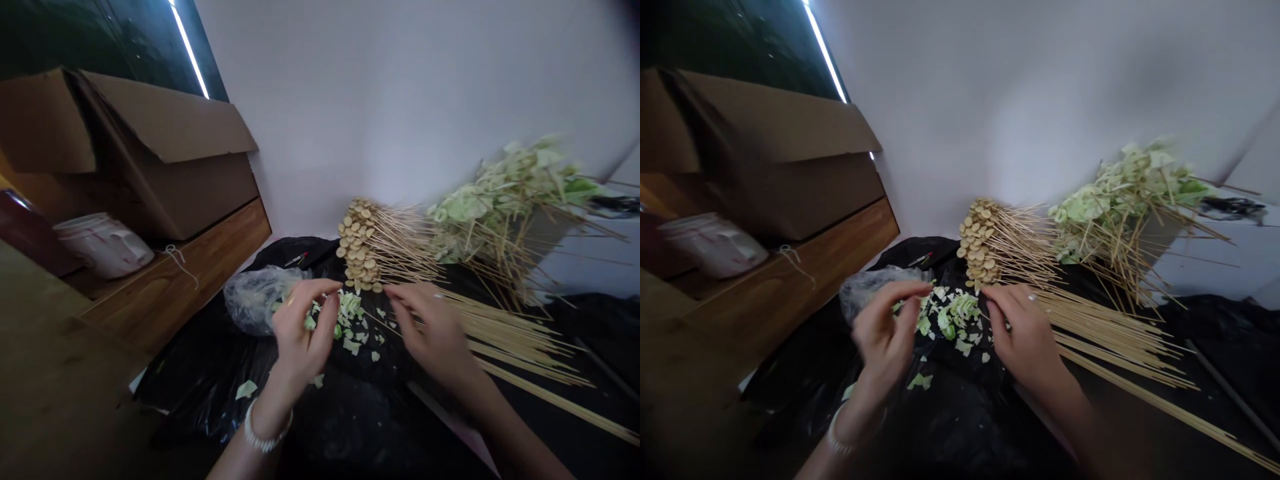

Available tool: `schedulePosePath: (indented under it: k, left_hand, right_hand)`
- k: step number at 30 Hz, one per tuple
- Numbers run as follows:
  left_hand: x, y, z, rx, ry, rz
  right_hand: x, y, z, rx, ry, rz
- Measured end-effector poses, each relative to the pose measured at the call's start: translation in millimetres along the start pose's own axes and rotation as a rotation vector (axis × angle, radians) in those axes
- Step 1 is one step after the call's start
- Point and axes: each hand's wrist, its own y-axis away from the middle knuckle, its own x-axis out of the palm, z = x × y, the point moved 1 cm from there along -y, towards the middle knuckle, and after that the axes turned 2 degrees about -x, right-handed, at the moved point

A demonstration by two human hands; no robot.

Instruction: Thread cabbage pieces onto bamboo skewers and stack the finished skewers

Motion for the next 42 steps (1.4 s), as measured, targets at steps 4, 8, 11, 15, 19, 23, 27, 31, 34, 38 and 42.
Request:
schedulePosePath:
  k: [4, 8, 11, 15, 19, 23, 27, 31, 34, 38, 42]
  left_hand:
    - [20.2, -35, 48, 0.026, -0.480, 0.057]
    - [28.8, -36, 93, -0.128, -0.788, 0.099]
    - [33.2, -31, 105, -0.180, -0.831, 0.153]
    - [30.7, -36, 104, -0.221, -0.807, 0.203]
    - [20.8, -52, 98, -0.178, -0.683, 0.209]
    - [28.4, -69, 100, -0.122, -0.400, 0.109]
    - [54.9, -67, 119, -0.386, 0.195, 0.118]
    - [63.4, -56, 131, -0.564, 0.570, 0.088]
    - [58.6, -54, 133, -0.646, 0.709, 0.060]
    - [55.8, -57, 135, -0.680, 0.791, 0.036]
    - [55.9, -58, 135, -0.651, 0.814, 0.033]
  right_hand:
    - [58, -9, -40, 0.017, 0.255, 0.282]
    - [93, 4, -61, 0.029, 0.360, 0.413]
    - [98, 11, -62, 0.033, 0.377, 0.401]
    - [97, 12, -66, 0.071, 0.390, 0.353]
    - [95, 14, -74, 0.099, 0.317, 0.181]
    - [93, 18, -79, 0.114, 0.198, 0.016]
    - [92, 20, -77, 0.118, 0.161, -0.021]
    - [95, 22, -74, 0.132, 0.159, 0.012]
    - [98, 23, -72, 0.119, 0.126, 0.017]
    - [99, 24, -70, 0.115, 0.082, 0.021]
    - [99, 25, -68, 0.088, 0.043, 0.020]
